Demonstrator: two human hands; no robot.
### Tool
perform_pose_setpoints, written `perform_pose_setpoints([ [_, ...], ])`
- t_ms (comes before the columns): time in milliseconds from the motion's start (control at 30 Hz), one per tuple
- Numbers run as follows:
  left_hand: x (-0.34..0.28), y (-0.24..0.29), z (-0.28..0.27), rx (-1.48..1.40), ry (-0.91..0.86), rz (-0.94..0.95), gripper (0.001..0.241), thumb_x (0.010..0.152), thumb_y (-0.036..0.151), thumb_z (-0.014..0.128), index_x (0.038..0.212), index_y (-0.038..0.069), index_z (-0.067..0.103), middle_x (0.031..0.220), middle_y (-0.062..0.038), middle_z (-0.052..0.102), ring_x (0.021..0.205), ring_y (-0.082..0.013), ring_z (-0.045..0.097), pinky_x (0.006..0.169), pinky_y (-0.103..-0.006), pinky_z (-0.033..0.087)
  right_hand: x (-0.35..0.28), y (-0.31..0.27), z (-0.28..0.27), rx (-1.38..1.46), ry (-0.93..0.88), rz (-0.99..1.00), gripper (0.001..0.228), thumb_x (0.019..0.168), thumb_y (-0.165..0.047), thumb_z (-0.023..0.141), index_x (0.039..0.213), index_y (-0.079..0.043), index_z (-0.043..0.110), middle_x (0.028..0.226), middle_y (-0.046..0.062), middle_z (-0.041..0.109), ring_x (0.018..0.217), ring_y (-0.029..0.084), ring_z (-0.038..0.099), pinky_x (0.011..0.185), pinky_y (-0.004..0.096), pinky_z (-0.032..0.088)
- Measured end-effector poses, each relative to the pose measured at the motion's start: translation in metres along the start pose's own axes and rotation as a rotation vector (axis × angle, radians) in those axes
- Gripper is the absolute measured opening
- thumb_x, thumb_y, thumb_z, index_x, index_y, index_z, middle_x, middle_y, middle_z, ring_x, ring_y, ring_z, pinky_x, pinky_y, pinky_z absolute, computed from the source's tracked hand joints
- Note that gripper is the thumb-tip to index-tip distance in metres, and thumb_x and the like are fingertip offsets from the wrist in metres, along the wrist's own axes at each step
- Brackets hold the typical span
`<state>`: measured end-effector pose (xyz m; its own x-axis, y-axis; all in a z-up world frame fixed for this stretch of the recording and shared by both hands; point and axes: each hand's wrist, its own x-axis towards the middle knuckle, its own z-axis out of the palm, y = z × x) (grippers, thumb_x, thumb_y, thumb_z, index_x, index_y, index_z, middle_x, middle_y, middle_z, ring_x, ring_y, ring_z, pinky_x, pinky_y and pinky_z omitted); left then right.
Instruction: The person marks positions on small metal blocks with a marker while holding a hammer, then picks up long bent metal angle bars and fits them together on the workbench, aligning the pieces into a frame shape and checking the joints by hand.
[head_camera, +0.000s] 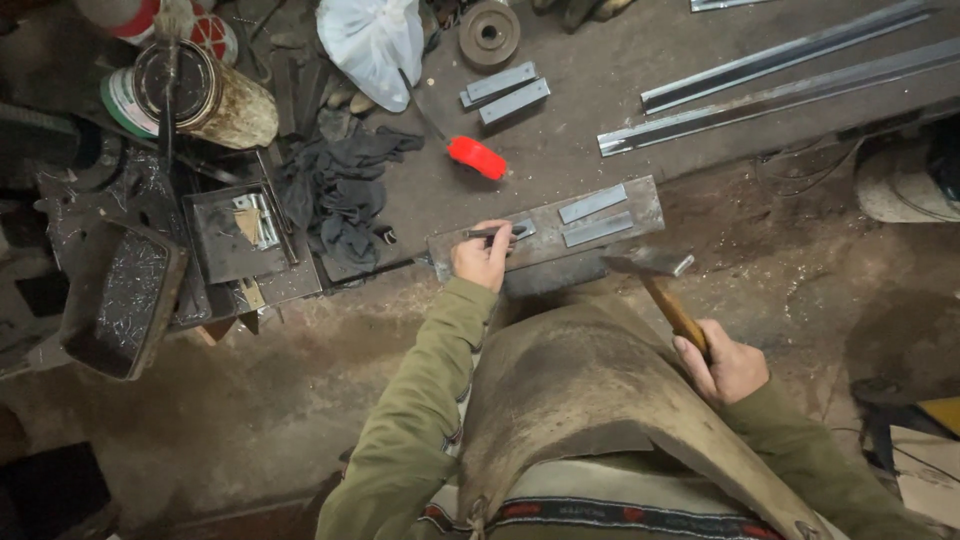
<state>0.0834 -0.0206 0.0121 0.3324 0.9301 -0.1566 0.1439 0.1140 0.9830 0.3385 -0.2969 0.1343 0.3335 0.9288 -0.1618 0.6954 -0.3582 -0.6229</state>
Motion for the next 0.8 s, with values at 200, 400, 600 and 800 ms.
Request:
perform_pose_setpoints([
  [200,0.0,-0.001,0.001,0.01,0.023,0.02,0.021,0.101,0.019,0.066,0.108,0.0,0.072,0.086,-0.008,0.078,0.077,-0.0106,0.075,0.073,-0.0258,0.062,0.001,0.001,0.003,-0.057,0.006,-0.013,0.029,0.094,-0.028,0.068,0.116,-0.011,0.062,0.071,0.016,0.065,0.059,0.032,0.069,0.055,0.041,0.053],
  [400,0.0,-0.009,0.004,0.0,0.028,0.034,0.021,0.101,0.019,0.066,0.109,0.0,0.072,0.087,-0.009,0.078,0.078,-0.0123,0.075,0.071,-0.0269,0.061,0.002,-0.006,0.0,-0.025,-0.026,0.005,0.028,0.094,-0.028,0.067,0.115,-0.011,0.062,0.071,0.015,0.065,0.057,0.031,0.069,0.055,0.04,0.054],
  [600,0.007,-0.01,0.019,0.652,0.103,0.361,0.019,0.097,0.024,0.069,0.102,0.007,0.075,0.088,-0.015,0.075,0.079,-0.032,0.074,0.071,-0.0408,0.057,0.017,-0.028,-0.008,-0.064,0.006,-0.075,0.031,0.094,-0.028,0.068,0.118,-0.011,0.06,0.075,0.017,0.066,0.063,0.037,0.069,0.056,0.043,0.054],
  [800,0.01,-0.01,0.031,0.807,-0.01,0.558,0.02,0.094,0.02,0.069,0.109,0.006,0.067,0.108,-0.012,0.07,0.103,-0.0327,0.066,0.092,-0.0438,0.054,0.053,-0.077,-0.029,-0.179,0.03,-0.339,0.03,0.094,-0.029,0.068,0.113,-0.008,0.058,0.074,0.017,0.066,0.057,0.037,0.065,0.05,0.044,0.051],
])
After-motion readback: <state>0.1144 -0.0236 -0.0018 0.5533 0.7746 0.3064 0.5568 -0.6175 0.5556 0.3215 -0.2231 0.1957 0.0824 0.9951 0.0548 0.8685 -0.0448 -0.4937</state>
